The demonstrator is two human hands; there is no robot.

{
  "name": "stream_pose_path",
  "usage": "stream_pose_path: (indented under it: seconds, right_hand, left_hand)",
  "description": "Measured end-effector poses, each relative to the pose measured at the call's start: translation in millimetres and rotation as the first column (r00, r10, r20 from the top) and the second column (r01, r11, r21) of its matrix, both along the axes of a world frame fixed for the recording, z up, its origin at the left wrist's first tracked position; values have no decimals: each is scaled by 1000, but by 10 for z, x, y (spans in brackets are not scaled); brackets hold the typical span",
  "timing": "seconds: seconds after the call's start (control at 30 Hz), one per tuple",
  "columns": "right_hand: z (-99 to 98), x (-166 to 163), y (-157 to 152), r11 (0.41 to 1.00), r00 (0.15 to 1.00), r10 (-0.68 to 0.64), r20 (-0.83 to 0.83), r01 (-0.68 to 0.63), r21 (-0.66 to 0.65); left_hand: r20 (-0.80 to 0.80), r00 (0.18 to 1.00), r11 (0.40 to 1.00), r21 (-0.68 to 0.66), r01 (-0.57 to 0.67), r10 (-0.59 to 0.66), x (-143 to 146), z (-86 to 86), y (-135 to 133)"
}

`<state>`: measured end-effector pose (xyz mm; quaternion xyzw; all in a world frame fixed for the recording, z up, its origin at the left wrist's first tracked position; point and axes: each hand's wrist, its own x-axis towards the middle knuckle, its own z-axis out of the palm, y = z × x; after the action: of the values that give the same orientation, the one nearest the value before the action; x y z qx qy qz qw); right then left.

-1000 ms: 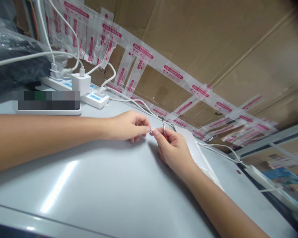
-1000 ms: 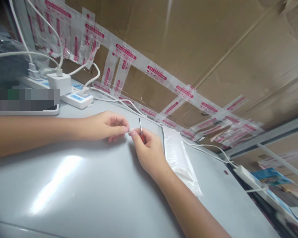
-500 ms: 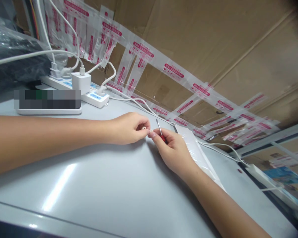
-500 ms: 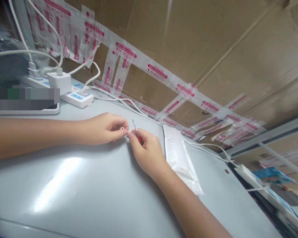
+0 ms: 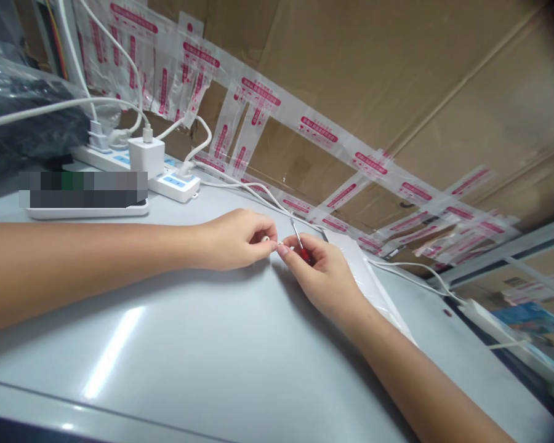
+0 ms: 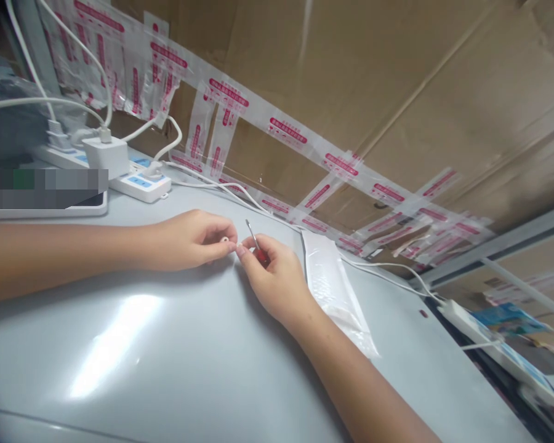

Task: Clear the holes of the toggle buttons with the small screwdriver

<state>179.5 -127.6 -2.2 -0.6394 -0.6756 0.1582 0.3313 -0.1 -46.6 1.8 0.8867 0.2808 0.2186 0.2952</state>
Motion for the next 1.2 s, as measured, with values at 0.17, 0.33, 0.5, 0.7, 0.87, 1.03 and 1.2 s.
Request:
stream_pose_path:
  seconds: [0.17,0.33,0.5,0.7,0.87,1.03,1.2]
  right_hand:
    - [-10,-9,-5,995,993,-42,-106,33,-92]
    - [-8,-15,-17,988,979,-63,-195,33,-152]
    - [104,10,-48,990,951,-90,-295,54,-128]
    - [101,39,-38,994,969,4,-248,-31,-106]
    - [57,50,-29,997,970,13,-242,-32,-74]
    - [15,67,-5,989,926,-3,-377,-53,-137]
    - [-23,82,28,975,821,-99,-563,-34,-221]
  left_hand:
    - [1,1000,1000,6,22,-22,7,-10,5]
    - [30,1000,1000,-27,7,-6,17,-11,-2]
    - [92,996,987,-160,5,10,12,-32,10]
    - [123,991,972,-223,73,-46,18,-28,-7]
    - [108,993,978,-199,66,-45,27,-19,2]
    - [134,990,965,-251,68,-35,26,-50,45]
    - [177,984,939,-343,38,25,30,-71,93]
